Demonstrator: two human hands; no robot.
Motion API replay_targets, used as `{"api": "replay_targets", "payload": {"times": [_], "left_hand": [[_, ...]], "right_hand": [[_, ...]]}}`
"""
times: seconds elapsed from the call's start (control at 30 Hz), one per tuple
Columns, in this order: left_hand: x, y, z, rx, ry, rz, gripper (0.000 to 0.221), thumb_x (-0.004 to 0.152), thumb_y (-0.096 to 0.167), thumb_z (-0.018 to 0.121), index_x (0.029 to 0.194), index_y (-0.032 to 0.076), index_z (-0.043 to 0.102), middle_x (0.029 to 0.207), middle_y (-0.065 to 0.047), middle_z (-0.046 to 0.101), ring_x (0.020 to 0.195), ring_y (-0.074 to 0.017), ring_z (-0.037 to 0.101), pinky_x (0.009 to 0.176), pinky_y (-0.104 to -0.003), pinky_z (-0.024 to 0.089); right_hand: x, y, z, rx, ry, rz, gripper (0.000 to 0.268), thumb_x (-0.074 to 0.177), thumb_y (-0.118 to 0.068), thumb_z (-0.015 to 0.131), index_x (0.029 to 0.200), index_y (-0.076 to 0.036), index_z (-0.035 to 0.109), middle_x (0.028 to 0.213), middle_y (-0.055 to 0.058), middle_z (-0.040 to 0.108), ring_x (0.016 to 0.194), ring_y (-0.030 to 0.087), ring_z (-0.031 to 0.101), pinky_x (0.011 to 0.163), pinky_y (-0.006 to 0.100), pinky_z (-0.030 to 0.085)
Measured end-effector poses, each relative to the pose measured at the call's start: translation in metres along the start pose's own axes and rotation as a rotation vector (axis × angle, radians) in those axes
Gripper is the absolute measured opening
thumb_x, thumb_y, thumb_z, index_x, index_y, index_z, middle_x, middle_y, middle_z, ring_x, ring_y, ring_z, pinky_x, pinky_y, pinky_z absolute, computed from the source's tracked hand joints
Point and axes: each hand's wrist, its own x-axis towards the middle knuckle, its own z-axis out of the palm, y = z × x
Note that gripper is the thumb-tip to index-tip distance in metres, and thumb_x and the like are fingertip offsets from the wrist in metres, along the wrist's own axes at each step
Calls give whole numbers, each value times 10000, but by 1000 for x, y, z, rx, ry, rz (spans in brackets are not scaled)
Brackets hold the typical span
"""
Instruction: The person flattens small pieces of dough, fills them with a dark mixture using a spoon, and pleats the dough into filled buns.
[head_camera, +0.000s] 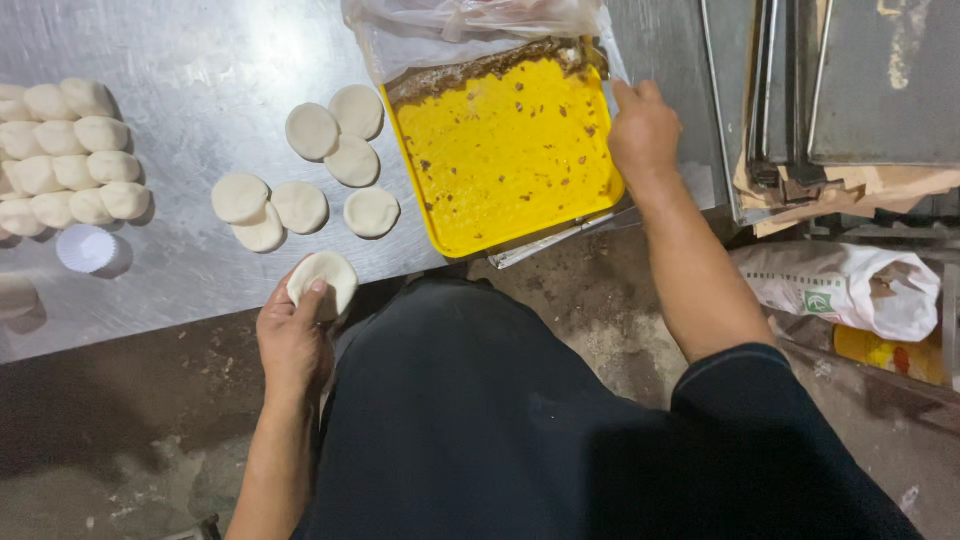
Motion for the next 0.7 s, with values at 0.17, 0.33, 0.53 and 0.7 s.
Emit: {"api": "replay_targets", "payload": {"times": [0.17,0.33,0.53,0.7], "left_hand": [[3,8,-6,-54,-22,45,387,982,23,608,1356,-68,572,1229,-150,694,1062,-219,710,908,-356,614],[11,12,-17,-112,-54,9,390,1002,25,608,1375,-84,571,1240,-166,691,1085,-222,705,941,-351,601],[26,38,-32,-60,-98,-22,398,993,38,603,1374,-70,564,1210,-163,691,1042,-230,709,867,-378,609],[38,58,-52,-41,-164,-1,412,1018,37,598,1415,-67,554,1247,-164,682,1083,-227,699,910,-376,603]], "right_hand": [[5,-25,19,58,-1,97,435,866,-106,643,1296,-46,664,1051,228,623,823,460,662,697,547,522],[-5,-40,35,14,-39,187,361,966,-63,579,1321,-49,642,1103,216,607,890,447,665,749,530,534],[6,-52,55,-94,-93,254,380,967,-41,545,1338,33,584,1137,272,588,856,452,667,729,534,534],[12,-48,83,-94,-101,356,338,957,-43,571,1283,30,617,1134,275,611,884,478,661,749,543,530]]}}
